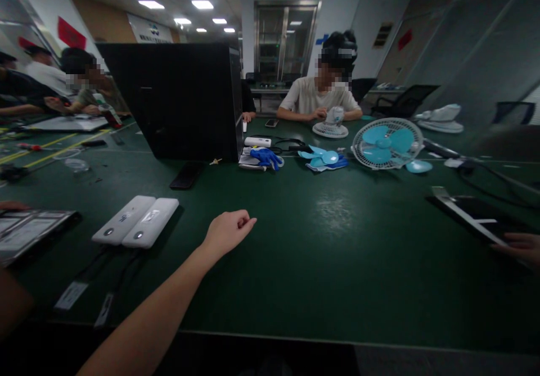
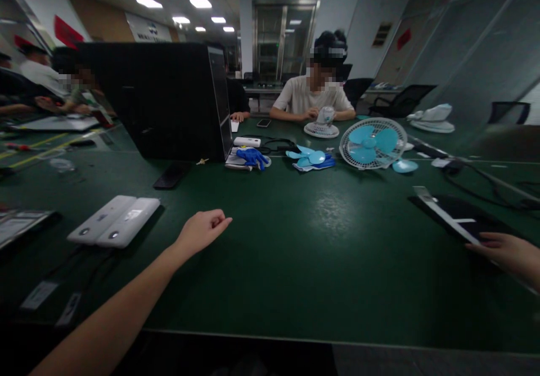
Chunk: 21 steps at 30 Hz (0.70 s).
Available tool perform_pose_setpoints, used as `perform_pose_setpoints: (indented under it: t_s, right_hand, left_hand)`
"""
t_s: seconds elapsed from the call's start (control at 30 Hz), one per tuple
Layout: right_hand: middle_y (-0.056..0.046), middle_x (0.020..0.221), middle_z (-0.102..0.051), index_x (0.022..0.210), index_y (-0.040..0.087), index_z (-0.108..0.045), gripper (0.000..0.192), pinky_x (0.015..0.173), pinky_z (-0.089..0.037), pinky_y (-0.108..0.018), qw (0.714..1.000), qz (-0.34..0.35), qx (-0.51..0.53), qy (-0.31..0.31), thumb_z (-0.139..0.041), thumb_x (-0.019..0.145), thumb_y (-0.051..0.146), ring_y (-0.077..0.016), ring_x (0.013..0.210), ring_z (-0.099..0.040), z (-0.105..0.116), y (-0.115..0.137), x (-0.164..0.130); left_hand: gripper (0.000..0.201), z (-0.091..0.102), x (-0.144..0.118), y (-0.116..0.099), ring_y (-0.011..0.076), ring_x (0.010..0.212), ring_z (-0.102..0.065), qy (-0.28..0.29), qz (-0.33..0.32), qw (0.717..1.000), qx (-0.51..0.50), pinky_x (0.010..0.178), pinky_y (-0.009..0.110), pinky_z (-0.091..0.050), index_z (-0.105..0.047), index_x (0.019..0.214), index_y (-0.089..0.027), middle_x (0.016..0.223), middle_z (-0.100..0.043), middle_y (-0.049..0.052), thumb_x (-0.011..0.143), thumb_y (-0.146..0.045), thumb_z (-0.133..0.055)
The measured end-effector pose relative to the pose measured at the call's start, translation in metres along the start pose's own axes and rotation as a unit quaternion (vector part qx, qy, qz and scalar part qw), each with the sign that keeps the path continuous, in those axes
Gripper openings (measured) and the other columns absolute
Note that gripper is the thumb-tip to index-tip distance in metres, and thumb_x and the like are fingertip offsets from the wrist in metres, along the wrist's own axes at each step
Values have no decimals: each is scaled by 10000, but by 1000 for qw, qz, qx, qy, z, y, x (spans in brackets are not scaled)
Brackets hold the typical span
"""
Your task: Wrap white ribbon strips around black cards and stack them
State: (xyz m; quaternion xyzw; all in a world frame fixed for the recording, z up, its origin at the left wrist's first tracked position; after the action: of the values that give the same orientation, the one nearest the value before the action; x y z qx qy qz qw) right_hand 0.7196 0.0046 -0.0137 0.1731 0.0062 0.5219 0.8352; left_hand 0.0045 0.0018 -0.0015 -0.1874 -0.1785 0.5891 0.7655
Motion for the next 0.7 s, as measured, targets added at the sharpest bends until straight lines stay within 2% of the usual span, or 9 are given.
perform_pose_setpoints:
  t_s: [0.07,0.1,0.23,0.27,0.33,0.43,0.53,0.63,0.7]
  right_hand:
    - [-338,954,-632,1225,-12,-586,863,629,-468,-461,995,-64,58,43,-502,757,707,-325,673,-631,0,35,-11]
    - [-333,1021,-621,1266,-21,-546,814,668,-476,-457,995,-51,78,46,-554,768,622,-343,769,-638,-1,55,-18]
    - [-177,1234,-580,1330,169,-516,629,829,-480,-341,985,86,131,72,-623,779,451,-292,1106,-564,-10,145,-57]
    - [-135,1253,-573,1326,215,-516,597,856,-477,-307,978,122,147,83,-619,786,447,-267,1128,-554,-13,169,-69]
    - [-128,1241,-573,1310,214,-517,575,900,-480,-328,953,214,183,110,-626,785,422,-273,1118,-557,-17,216,-99]
    - [-97,1253,-561,1285,252,-526,501,915,-498,-380,915,320,198,144,-601,822,428,-264,1102,-561,-21,276,-149]
    - [-81,1250,-555,1294,274,-518,475,918,-507,-423,875,403,203,172,-587,848,423,-254,1108,-554,-24,314,-193]
    - [-69,1245,-556,1319,299,-503,438,931,-504,-422,856,435,194,202,-531,892,390,-231,1118,-549,-28,330,-217]
    - [-62,1253,-555,1329,317,-500,447,918,-510,-428,856,441,163,215,-522,893,413,-235,1115,-552,-32,331,-219]
  left_hand:
    - [380,0,-1,0,147,601,-558,-2,-5,1000,-15,536,246,-367,-592,794,-202,671,-596,-8,919,-515,-415]
    - [388,0,-1,0,147,602,-557,-1,-8,1000,-28,537,246,-370,-596,810,-202,675,-599,-8,921,-523,-408]
    - [402,-3,0,2,140,642,-579,16,-31,992,-120,578,253,-423,-607,1010,-207,806,-654,4,956,-501,-339]
    - [401,-5,0,3,138,675,-591,21,-37,988,-148,601,256,-442,-595,1083,-212,880,-669,14,965,-485,-326]
    - [412,-8,3,6,143,775,-613,28,-36,978,-203,636,257,-468,-545,1215,-216,1062,-665,46,974,-457,-314]
    - [454,-13,6,8,175,968,-605,46,-16,954,-295,627,242,-483,-460,1327,-199,1304,-563,108,974,-444,-314]
    - [474,-13,6,7,181,995,-609,126,2,917,-378,637,242,-482,-447,1351,-202,1318,-553,120,974,-463,-328]
    - [415,-11,1,3,154,856,-628,237,-18,887,-396,658,244,-457,-567,1224,-182,1069,-680,77,964,-454,-389]
    - [368,-10,-1,2,137,782,-614,277,-38,882,-379,665,239,-436,-629,1102,-168,915,-703,40,951,-440,-434]
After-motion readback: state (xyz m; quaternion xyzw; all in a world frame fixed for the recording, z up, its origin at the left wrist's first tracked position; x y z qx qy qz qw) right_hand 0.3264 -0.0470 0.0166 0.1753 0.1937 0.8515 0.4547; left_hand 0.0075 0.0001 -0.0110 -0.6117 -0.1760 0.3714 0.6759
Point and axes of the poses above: each hand's wrist, its own x-axis towards the middle knuckle, its own z-axis out of the back of the hand, y = z × x, the point moved 1 cm from there along x, towards the middle knuckle
